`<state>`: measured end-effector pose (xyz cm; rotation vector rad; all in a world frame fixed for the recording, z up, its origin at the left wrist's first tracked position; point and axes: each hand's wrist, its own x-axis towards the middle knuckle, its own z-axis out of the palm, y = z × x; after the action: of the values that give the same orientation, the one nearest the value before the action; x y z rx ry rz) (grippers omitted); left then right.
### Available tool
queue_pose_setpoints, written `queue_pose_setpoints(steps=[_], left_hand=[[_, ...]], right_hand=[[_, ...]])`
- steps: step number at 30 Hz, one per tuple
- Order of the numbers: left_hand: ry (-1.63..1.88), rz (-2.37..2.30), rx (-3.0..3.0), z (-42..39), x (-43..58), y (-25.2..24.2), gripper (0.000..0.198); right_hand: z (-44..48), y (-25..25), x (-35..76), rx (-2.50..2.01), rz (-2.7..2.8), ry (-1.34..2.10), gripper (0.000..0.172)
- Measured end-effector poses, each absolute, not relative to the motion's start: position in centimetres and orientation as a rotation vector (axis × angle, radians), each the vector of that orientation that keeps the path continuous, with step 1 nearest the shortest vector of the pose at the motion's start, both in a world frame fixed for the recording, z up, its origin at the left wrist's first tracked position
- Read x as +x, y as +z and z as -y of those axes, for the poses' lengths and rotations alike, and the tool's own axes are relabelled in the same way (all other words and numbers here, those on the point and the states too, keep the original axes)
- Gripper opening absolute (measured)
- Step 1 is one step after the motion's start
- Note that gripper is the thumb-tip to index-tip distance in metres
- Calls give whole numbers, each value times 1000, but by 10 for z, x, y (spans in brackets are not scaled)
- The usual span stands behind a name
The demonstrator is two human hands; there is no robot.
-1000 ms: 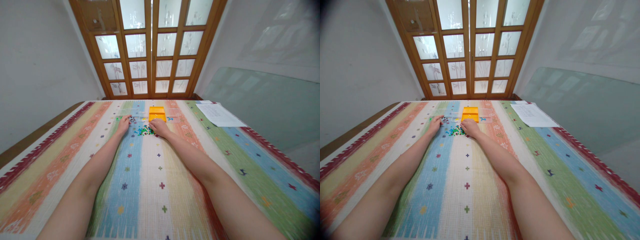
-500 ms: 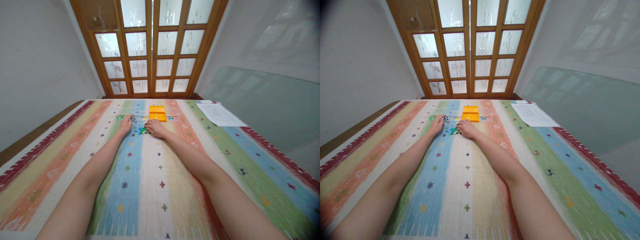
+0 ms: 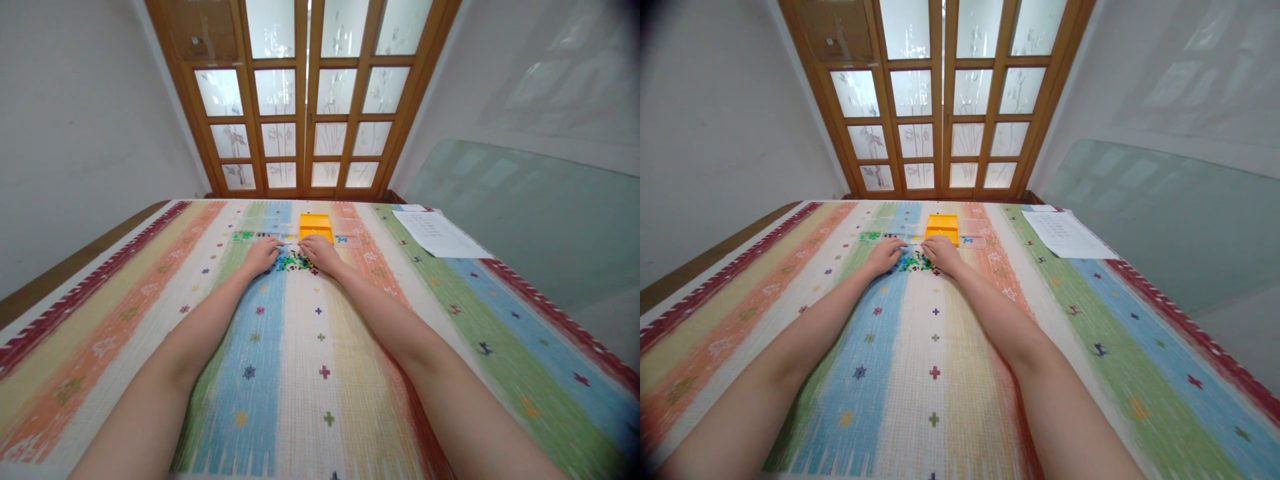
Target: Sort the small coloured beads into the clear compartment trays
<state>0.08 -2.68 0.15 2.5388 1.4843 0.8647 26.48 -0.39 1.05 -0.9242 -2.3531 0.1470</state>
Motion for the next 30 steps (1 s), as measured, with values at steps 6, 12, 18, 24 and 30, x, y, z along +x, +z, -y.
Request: queue_pose_setpoints(steps=[6,12,18,24,30], left_hand=[[724,-1369,2668,32,10,6,32],[692,-1302,2697,34,13,2,33],[669,-1288,2697,32,14,-1,34],[627,-1278,2761,34,16,3,36],[567,-1265,2770,34,19,7,36]], right_hand=[[-12,15,289,-1135,1983,226,27],[-25,18,305,-1237,1709,384,27],[-36,20,312,-1250,1551,466,25],[-47,21,327,-1271,1498,411,27],[-46,13,347,-1403,1466,201,29]])
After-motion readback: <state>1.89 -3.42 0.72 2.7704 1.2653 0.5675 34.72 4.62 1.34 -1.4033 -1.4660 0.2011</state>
